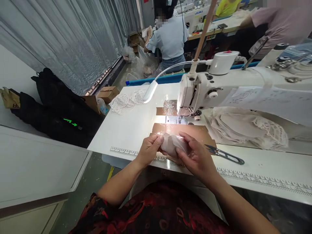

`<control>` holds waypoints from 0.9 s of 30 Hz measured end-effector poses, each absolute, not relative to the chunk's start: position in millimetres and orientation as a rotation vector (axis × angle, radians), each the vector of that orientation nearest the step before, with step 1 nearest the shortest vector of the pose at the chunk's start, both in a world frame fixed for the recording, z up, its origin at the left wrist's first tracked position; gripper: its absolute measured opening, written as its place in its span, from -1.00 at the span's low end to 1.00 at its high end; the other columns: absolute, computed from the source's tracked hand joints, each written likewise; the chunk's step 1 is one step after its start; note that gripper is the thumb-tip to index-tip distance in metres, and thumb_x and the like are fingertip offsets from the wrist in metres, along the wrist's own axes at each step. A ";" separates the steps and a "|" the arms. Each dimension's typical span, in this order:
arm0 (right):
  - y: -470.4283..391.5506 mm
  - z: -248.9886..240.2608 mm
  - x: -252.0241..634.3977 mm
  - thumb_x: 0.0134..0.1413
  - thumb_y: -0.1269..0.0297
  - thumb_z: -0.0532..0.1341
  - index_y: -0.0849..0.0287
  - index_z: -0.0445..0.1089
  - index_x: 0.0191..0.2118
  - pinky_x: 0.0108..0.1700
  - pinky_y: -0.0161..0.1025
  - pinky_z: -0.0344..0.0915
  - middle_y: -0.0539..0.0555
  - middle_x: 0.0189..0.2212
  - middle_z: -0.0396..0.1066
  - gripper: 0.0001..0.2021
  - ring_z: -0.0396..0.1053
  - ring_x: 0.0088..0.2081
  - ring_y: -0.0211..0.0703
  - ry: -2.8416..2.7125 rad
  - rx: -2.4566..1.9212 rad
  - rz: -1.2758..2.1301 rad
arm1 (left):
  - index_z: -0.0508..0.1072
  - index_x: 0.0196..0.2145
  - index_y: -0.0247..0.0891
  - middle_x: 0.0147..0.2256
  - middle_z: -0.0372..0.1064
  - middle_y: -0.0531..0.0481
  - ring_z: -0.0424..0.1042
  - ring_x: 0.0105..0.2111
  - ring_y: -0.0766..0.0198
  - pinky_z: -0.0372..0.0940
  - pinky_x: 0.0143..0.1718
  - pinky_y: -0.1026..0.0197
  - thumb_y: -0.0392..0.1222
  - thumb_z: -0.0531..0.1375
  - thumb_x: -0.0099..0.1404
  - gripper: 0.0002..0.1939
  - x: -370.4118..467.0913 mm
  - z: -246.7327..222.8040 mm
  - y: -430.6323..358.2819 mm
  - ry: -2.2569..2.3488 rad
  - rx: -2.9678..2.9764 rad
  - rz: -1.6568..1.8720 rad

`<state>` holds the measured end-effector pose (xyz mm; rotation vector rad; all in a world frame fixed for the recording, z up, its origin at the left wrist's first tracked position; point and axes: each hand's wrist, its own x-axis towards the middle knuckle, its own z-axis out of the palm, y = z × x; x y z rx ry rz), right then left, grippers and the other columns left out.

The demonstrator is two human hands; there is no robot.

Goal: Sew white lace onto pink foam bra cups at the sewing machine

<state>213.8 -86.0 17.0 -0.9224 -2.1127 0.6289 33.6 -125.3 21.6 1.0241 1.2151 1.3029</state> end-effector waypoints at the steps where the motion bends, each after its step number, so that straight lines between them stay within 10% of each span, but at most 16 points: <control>1: -84.9 17.0 211.4 0.14 0.31 0.12 0.05 0.06 0.23 -0.10 -0.08 0.39 0.18 -0.03 0.40 -0.47 0.43 -0.09 0.00 -2.121 -0.888 0.641 | 0.39 -0.43 -0.31 -0.56 0.23 0.12 0.33 -0.60 0.42 0.34 -0.56 0.33 0.12 0.16 0.27 -0.61 31.7 20.5 -126.5 1.198 0.982 1.321; 6: -79.3 29.2 196.7 0.07 0.47 0.07 0.06 -0.02 0.27 0.01 -0.05 0.32 0.22 0.07 0.26 -0.38 0.30 0.05 -0.01 -2.314 -0.559 0.654 | 0.34 -0.46 -0.30 -0.58 0.15 0.15 0.24 -0.64 0.46 0.27 -0.65 0.39 0.15 0.16 0.25 -0.59 27.7 24.7 -130.6 1.192 0.945 1.346; 13: -73.3 44.9 188.8 0.12 0.39 0.14 0.11 0.32 -0.31 -0.31 -0.26 0.33 0.07 -0.32 0.40 -0.95 0.38 -0.32 -0.17 -2.285 -0.609 0.687 | 0.32 -0.48 -0.29 -0.63 0.17 0.16 0.16 -0.72 0.50 0.14 -0.74 0.43 0.14 0.16 0.26 -0.58 16.6 25.9 -132.1 1.173 0.933 1.375; 20: -78.4 43.0 205.8 0.06 0.24 0.27 0.10 0.37 -0.39 -0.20 -0.19 0.34 0.08 -0.25 0.42 -0.91 0.39 -0.21 -0.10 -1.933 -0.725 1.061 | 0.33 -0.43 -0.28 -0.61 0.16 0.17 0.11 -0.69 0.49 0.04 -0.71 0.44 0.14 0.23 0.13 -0.61 -48.7 31.6 -111.1 1.471 0.878 1.553; 27: -78.8 31.2 223.0 -0.04 0.14 0.35 0.09 0.42 -0.36 -0.43 -0.35 0.22 -0.04 -0.48 0.34 -0.83 0.27 -0.45 -0.28 -1.417 -0.941 1.511 | 0.43 -0.32 -0.29 -0.16 0.39 -0.18 0.30 0.01 -0.04 0.27 -0.07 0.07 -0.06 0.27 0.08 -0.73 -138.6 46.5 -99.5 2.181 1.293 1.161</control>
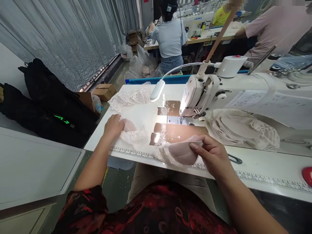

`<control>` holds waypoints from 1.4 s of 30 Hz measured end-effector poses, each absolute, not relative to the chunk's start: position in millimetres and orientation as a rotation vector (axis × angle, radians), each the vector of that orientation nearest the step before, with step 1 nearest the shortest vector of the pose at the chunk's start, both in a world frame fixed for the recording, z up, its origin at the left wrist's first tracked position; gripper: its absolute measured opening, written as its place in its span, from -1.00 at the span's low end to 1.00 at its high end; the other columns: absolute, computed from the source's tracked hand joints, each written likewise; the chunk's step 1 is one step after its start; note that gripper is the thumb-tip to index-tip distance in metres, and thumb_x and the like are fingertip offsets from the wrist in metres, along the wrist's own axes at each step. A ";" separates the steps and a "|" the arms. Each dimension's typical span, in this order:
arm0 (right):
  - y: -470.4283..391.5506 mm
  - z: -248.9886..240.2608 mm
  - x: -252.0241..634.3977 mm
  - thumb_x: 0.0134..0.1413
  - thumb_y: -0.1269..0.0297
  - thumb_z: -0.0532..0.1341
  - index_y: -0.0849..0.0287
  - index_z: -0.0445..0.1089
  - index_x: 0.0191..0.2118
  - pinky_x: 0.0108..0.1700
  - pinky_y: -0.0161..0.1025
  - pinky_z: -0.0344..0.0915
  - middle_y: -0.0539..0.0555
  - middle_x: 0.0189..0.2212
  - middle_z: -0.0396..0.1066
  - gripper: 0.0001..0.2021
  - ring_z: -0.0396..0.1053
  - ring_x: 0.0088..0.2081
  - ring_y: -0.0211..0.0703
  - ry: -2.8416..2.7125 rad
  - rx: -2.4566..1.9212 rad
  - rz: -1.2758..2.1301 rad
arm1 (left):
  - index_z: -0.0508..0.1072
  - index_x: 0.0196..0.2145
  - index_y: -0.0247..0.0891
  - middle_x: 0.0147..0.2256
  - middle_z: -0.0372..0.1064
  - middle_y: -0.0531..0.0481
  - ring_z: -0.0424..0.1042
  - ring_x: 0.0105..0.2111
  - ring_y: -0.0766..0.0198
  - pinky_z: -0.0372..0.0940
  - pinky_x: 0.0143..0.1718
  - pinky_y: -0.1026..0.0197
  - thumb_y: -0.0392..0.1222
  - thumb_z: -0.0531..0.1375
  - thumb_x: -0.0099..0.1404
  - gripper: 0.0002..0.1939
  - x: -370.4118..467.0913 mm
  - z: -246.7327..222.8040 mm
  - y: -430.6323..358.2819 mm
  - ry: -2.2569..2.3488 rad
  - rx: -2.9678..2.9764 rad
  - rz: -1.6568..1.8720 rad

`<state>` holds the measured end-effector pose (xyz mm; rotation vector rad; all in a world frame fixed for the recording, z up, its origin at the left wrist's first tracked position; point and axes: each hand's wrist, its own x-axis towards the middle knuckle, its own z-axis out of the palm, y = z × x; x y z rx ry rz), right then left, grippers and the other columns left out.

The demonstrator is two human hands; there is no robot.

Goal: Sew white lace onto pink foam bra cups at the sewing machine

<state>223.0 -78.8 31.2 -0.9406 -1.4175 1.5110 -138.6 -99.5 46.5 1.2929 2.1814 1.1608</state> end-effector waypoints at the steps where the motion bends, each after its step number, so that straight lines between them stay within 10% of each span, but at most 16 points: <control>1: -78.4 30.7 221.3 -0.03 0.15 0.35 0.09 0.43 -0.36 -0.42 -0.35 0.22 -0.04 -0.47 0.35 -0.83 0.27 -0.44 -0.28 -1.424 -0.941 1.548 | 0.43 -0.19 -0.28 -0.02 0.33 -0.20 0.21 0.11 -0.06 0.21 0.03 0.03 -0.07 0.29 0.08 -0.64 -133.8 49.2 -101.7 2.162 1.401 1.133; 6: -78.4 39.0 203.8 -0.02 0.16 0.34 0.12 0.44 -0.34 -0.40 -0.35 0.23 -0.02 -0.46 0.37 -0.83 0.29 -0.42 -0.28 -1.557 -0.798 1.763 | 0.24 0.17 -0.13 0.18 0.18 -0.14 0.19 0.16 0.00 0.17 0.10 0.07 -0.01 0.39 -0.02 -0.19 -54.6 54.2 -110.8 1.202 1.722 0.821; 10: -78.4 46.8 199.6 -0.03 0.19 0.35 0.12 0.44 -0.27 -0.38 -0.34 0.25 0.01 -0.39 0.40 -0.80 0.31 -0.38 -0.26 -1.656 -0.729 1.759 | 0.47 -0.26 -0.31 -0.39 0.38 -0.01 0.39 -0.35 0.25 0.25 -0.32 0.26 -0.04 0.29 0.15 -0.71 -5.3 42.1 -110.4 0.716 1.490 0.580; 14: -78.1 47.7 207.4 -0.04 0.19 0.34 0.16 0.42 -0.35 -0.47 -0.36 0.20 -0.04 -0.50 0.30 -0.82 0.24 -0.48 -0.31 -1.808 -0.715 1.817 | 0.41 -0.24 -0.32 -0.41 0.28 0.04 0.29 -0.40 0.33 0.18 -0.37 0.31 -0.05 0.22 0.21 -0.72 5.2 34.5 -115.9 0.732 1.425 0.678; 25: -96.5 54.6 234.8 -0.03 0.28 0.33 0.07 0.41 -0.38 -0.38 -0.24 0.24 0.00 -0.50 0.42 -0.91 0.36 -0.45 -0.16 -1.686 -1.079 0.120 | 0.37 -0.42 -0.28 -0.57 0.21 0.07 0.20 -0.53 0.33 0.12 -0.45 0.29 -0.10 0.05 0.33 -0.75 -7.6 24.4 -138.4 1.759 1.680 0.804; 34: -93.5 30.7 209.6 0.01 0.16 0.29 0.17 0.43 -0.41 -0.40 -0.30 0.25 -0.02 -0.48 0.41 -0.82 0.32 -0.45 -0.24 -1.714 -0.685 2.028 | 0.24 0.20 -0.16 0.05 0.30 -0.20 0.41 -0.21 0.22 0.35 -0.32 0.26 -0.11 0.21 0.24 -0.42 12.9 47.3 -157.1 0.696 1.649 0.977; 39: -99.9 23.0 205.9 -0.13 0.19 0.39 0.18 0.45 -0.50 -0.42 -0.33 0.25 -0.04 -0.53 0.36 -0.82 0.28 -0.48 -0.27 -1.511 -0.591 2.271 | 0.27 0.19 -0.08 0.16 0.19 -0.15 0.22 0.11 0.00 0.26 0.03 0.08 -0.11 0.34 0.09 -0.29 6.6 33.4 -145.7 1.022 1.650 1.055; 42: -98.9 20.7 207.3 -0.09 0.17 0.36 0.17 0.50 -0.42 -0.42 -0.29 0.29 0.01 -0.49 0.40 -0.83 0.31 -0.45 -0.22 -1.499 -0.647 2.196 | 0.24 0.20 -0.18 -0.01 0.35 -0.17 0.35 -0.03 0.06 0.29 -0.04 0.10 -0.09 0.36 0.07 -0.25 4.3 26.5 -143.0 0.963 1.377 0.822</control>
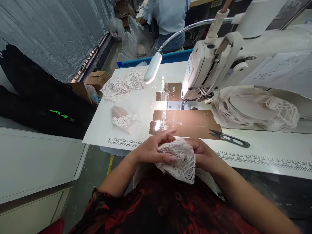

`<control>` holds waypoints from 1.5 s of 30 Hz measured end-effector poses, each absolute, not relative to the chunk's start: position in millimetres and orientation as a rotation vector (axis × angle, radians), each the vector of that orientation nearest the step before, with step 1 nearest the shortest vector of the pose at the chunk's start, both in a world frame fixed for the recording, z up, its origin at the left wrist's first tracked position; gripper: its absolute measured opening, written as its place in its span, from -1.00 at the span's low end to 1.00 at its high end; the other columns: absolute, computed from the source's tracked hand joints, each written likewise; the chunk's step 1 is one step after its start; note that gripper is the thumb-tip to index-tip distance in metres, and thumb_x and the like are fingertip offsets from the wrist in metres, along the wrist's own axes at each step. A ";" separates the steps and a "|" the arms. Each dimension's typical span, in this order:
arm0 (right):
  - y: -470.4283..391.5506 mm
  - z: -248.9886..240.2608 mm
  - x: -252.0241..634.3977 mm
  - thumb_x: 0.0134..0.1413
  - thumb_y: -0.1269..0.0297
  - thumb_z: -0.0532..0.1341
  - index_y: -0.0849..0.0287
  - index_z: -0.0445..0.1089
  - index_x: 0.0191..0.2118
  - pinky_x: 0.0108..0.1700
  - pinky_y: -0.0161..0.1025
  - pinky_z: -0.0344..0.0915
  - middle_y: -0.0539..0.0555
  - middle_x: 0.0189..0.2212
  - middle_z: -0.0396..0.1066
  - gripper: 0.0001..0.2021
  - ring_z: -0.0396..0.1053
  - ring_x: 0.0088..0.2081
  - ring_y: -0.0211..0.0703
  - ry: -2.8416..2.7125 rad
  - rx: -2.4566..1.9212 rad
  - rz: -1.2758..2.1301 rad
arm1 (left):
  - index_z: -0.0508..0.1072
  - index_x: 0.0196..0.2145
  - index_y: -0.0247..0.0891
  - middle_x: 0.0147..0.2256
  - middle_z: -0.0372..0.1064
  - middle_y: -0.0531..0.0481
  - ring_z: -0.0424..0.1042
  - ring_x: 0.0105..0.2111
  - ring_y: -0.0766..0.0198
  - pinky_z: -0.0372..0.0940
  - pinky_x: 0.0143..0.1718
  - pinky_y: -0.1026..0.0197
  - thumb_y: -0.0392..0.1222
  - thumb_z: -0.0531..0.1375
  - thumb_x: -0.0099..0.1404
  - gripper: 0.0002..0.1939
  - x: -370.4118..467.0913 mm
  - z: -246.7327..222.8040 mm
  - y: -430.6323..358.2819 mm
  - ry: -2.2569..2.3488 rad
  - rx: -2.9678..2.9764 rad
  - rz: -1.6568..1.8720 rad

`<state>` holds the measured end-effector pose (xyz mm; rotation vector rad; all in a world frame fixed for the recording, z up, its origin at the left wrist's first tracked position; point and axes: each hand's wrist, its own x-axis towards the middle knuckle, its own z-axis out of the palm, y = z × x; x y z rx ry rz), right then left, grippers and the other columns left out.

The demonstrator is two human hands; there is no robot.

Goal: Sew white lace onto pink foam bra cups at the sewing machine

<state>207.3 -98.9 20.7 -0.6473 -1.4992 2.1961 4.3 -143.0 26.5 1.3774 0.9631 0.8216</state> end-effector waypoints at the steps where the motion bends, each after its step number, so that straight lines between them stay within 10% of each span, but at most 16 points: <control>1: -98.0 19.1 207.7 -0.08 0.17 0.35 0.17 0.50 -0.39 -0.41 -0.28 0.31 0.03 -0.48 0.41 -0.82 0.33 -0.44 -0.20 -1.480 -0.702 2.111 | 0.31 0.14 -0.24 -0.12 0.40 -0.15 0.40 -0.14 0.12 0.32 -0.13 0.15 -0.07 0.34 0.10 -0.34 4.9 24.7 -143.2 0.930 1.274 0.765; 5: -95.6 14.8 206.0 -0.17 0.26 0.40 0.13 0.49 -0.24 -0.40 -0.29 0.35 0.01 -0.46 0.43 -0.73 0.35 -0.44 -0.20 -1.491 -0.873 1.864 | 0.47 -0.18 -0.37 -0.35 0.41 -0.07 0.39 -0.38 0.27 0.31 -0.32 0.25 -0.06 0.30 0.15 -0.64 11.5 17.6 -145.9 0.925 1.036 0.893; 11: -91.9 17.5 217.1 -0.03 0.33 0.27 0.15 0.43 -0.34 -0.57 -0.37 0.19 -0.07 -0.54 0.34 -0.92 0.23 -0.57 -0.32 -1.826 -0.799 2.286 | 0.51 -0.15 -0.31 -0.27 0.47 -0.06 0.43 -0.27 0.26 0.31 -0.18 0.25 -0.14 0.32 0.15 -0.69 9.1 8.2 -149.1 0.894 0.898 1.125; 22: -78.2 25.5 222.9 -0.06 0.15 0.36 0.06 0.34 -0.10 -0.35 -0.29 0.32 0.05 -0.26 0.38 -0.63 0.27 -0.40 -0.27 -1.745 -0.839 1.554 | 0.55 -0.24 -0.31 -0.38 0.45 -0.02 0.40 -0.38 0.27 0.30 -0.30 0.25 -0.09 0.34 0.10 -0.71 8.0 7.9 -150.0 0.976 1.104 1.084; 32: -87.3 19.8 205.0 0.06 0.33 0.26 0.06 0.36 -0.38 -0.32 -0.22 0.27 0.01 -0.47 0.37 -0.95 0.32 -0.40 -0.20 -1.996 -0.814 0.719 | 0.52 -0.24 -0.31 -0.40 0.43 0.01 0.37 -0.40 0.30 0.30 -0.30 0.27 -0.06 0.33 0.12 -0.69 8.7 1.7 -148.0 1.269 1.082 1.211; 37: -82.4 26.7 202.4 0.03 0.22 0.29 0.07 0.47 -0.32 -0.04 -0.09 0.30 0.13 -0.03 0.39 -0.91 0.34 -0.01 0.00 -1.891 -0.791 1.115 | 0.50 -0.23 -0.31 -0.38 0.44 -0.01 0.38 -0.37 0.28 0.30 -0.27 0.24 -0.11 0.34 0.11 -0.70 11.9 -0.3 -146.9 1.200 1.023 1.207; 41: -79.8 26.9 199.8 0.04 0.08 0.27 0.13 0.47 -0.42 -0.36 -0.25 0.32 0.02 -0.47 0.41 -0.78 0.36 -0.40 -0.17 -1.707 -0.883 1.643 | 0.47 -0.20 -0.30 -0.34 0.43 0.00 0.37 -0.35 0.29 0.29 -0.27 0.27 -0.12 0.36 0.06 -0.65 13.5 4.5 -145.2 1.151 0.990 1.188; 45: -79.2 17.4 203.3 -0.06 0.09 0.35 0.14 0.49 -0.43 -0.36 -0.24 0.32 0.01 -0.50 0.42 -0.79 0.33 -0.43 -0.19 -1.424 -0.930 1.775 | 0.40 -0.18 -0.28 -0.35 0.36 0.07 0.30 -0.39 0.37 0.20 -0.36 0.37 -0.21 0.37 -0.01 -0.59 3.2 9.7 -144.0 1.082 0.931 1.045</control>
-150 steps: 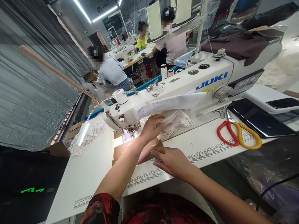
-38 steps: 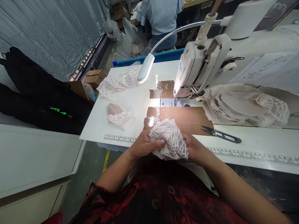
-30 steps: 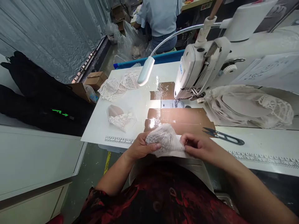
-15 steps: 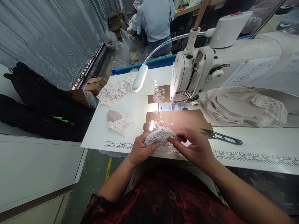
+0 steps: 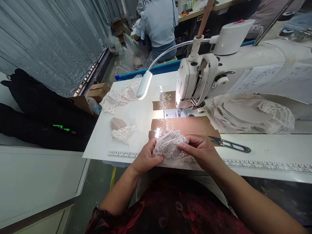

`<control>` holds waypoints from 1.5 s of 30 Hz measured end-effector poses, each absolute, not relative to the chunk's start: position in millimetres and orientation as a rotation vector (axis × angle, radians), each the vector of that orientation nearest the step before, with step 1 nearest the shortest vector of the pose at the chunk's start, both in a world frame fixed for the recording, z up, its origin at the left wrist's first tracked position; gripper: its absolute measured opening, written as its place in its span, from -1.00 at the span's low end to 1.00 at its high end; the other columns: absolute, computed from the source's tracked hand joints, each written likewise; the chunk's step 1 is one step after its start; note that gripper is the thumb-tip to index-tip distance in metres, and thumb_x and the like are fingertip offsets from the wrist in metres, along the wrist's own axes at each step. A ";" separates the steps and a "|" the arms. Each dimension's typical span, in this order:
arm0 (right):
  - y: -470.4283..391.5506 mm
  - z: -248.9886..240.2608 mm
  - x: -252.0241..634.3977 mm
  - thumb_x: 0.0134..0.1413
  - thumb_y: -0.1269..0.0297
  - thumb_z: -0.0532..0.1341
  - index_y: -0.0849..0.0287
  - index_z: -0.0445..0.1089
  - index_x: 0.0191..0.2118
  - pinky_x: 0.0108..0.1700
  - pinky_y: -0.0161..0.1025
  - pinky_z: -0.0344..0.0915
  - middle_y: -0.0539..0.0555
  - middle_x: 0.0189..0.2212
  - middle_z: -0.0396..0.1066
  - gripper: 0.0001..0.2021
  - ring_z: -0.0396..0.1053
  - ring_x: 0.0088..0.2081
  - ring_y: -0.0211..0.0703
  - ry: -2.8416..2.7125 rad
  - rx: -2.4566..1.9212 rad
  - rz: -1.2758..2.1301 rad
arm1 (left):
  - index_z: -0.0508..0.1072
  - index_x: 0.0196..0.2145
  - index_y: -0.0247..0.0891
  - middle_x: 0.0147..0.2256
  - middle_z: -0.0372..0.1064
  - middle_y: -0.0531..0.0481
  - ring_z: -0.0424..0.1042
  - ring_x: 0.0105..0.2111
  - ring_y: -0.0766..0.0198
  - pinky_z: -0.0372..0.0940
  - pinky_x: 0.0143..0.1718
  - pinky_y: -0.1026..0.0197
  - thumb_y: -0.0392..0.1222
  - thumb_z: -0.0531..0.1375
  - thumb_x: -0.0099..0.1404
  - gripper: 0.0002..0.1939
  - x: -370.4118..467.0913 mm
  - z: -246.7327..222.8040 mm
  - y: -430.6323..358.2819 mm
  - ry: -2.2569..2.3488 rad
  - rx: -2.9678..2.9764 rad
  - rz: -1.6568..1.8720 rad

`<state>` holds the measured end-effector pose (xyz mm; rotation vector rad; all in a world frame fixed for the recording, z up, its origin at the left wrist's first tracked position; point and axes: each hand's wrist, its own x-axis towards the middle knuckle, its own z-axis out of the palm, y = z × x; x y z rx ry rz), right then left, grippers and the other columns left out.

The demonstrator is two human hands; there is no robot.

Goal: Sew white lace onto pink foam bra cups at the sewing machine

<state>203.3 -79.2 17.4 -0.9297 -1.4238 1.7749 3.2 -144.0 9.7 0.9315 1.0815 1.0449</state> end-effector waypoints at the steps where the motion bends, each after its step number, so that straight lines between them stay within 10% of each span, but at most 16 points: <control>1: -79.0 16.0 205.1 -0.09 0.08 0.36 0.13 0.49 -0.45 -0.36 -0.23 0.32 0.01 -0.50 0.42 -0.79 0.33 -0.43 -0.18 -1.357 -0.929 1.767 | 0.40 -0.23 -0.29 -0.38 0.34 0.09 0.28 -0.42 0.41 0.17 -0.40 0.39 -0.24 0.37 -0.01 -0.63 -0.7 9.6 -144.4 1.077 0.902 1.023; 5: -78.1 19.5 210.6 -0.19 0.03 0.40 0.08 0.47 -0.55 -0.45 -0.22 0.30 -0.02 -0.59 0.38 -0.75 0.27 -0.54 -0.22 -1.100 -0.968 1.701 | 0.37 -0.44 -0.31 -0.53 0.28 0.14 0.23 -0.54 0.48 0.14 -0.47 0.42 -0.30 0.36 -0.02 -0.78 -6.7 7.1 -149.5 1.075 0.637 1.159; 12: -83.1 27.5 199.5 0.00 0.19 0.32 0.02 0.55 -0.45 -0.17 -0.11 0.34 0.04 -0.37 0.49 -0.91 0.41 -0.28 -0.08 -1.474 -0.835 1.515 | 0.42 -0.04 -0.25 0.01 0.37 -0.14 0.36 0.01 0.07 0.30 0.01 0.04 -0.14 0.34 0.00 -0.48 40.7 15.2 -153.2 0.597 0.302 1.137; 17: -82.5 23.0 193.3 -0.09 0.16 0.38 0.08 0.49 -0.53 -0.30 -0.20 0.33 0.00 -0.50 0.45 -0.84 0.36 -0.41 -0.18 -1.259 -0.913 1.653 | 0.52 -0.34 -0.26 -0.42 0.46 0.05 0.42 -0.44 0.32 0.32 -0.37 0.28 -0.45 0.33 -0.15 -0.66 55.0 4.9 -150.0 0.846 0.290 1.181; 19: -78.8 22.6 196.7 -0.18 0.14 0.42 0.09 0.43 -0.58 -0.38 -0.25 0.31 -0.04 -0.56 0.41 -0.78 0.31 -0.49 -0.25 -1.030 -0.916 1.691 | 0.49 -0.52 -0.31 -0.60 0.36 0.06 0.32 -0.58 0.39 0.26 -0.47 0.30 -0.38 0.34 -0.07 -0.89 45.9 0.0 -154.2 0.836 0.447 1.116; 22: -73.5 24.9 205.0 -0.24 0.15 0.44 0.11 0.37 -0.59 -0.44 -0.31 0.29 -0.07 -0.59 0.38 -0.74 0.28 -0.54 -0.31 -0.961 -0.953 1.698 | 0.37 -0.70 -0.34 -0.69 0.26 0.02 0.31 -0.60 0.36 0.24 -0.48 0.27 -0.23 0.30 0.10 -0.71 20.6 4.8 -161.4 0.681 0.847 0.947; 25: -75.1 28.2 208.7 -0.19 0.17 0.42 0.16 0.38 -0.53 -0.49 -0.35 0.24 -0.06 -0.57 0.36 -0.76 0.27 -0.55 -0.33 -1.297 -0.956 1.792 | 0.50 -0.39 -0.30 -0.36 0.43 -0.10 0.43 -0.31 0.21 0.33 -0.24 0.17 -0.18 0.27 0.17 -0.88 -3.4 24.9 -161.6 0.778 1.225 1.039; 29: -86.0 32.5 203.4 -0.03 0.17 0.34 0.18 0.44 -0.41 -0.44 -0.34 0.24 -0.02 -0.48 0.41 -0.82 0.32 -0.46 -0.28 -1.732 -0.805 1.799 | 0.27 0.14 -0.14 0.09 0.25 -0.14 0.23 0.10 0.03 0.19 0.12 0.04 -0.12 0.41 -0.02 -0.24 -12.6 47.4 -153.9 1.191 1.590 1.069; 35: -92.8 35.9 199.9 0.09 0.15 0.24 0.16 0.46 -0.39 -0.42 -0.32 0.26 0.01 -0.46 0.45 -0.82 0.36 -0.44 -0.24 -1.901 -0.842 1.576 | 0.43 -0.10 -0.28 -0.32 0.41 0.00 0.36 -0.37 0.32 0.28 -0.34 0.30 -0.10 0.23 0.24 -0.69 -1.1 43.0 -150.9 1.244 1.569 0.834; 45: -93.7 33.5 196.3 0.08 0.14 0.24 0.18 0.41 -0.49 -0.47 -0.30 0.26 0.05 -0.51 0.47 -0.76 0.37 -0.49 -0.22 -1.868 -0.967 1.412 | 0.48 -0.15 -0.31 -0.30 0.44 -0.03 0.39 -0.34 0.30 0.27 -0.31 0.30 -0.11 0.20 0.27 -0.74 1.1 44.5 -146.5 1.225 1.586 0.869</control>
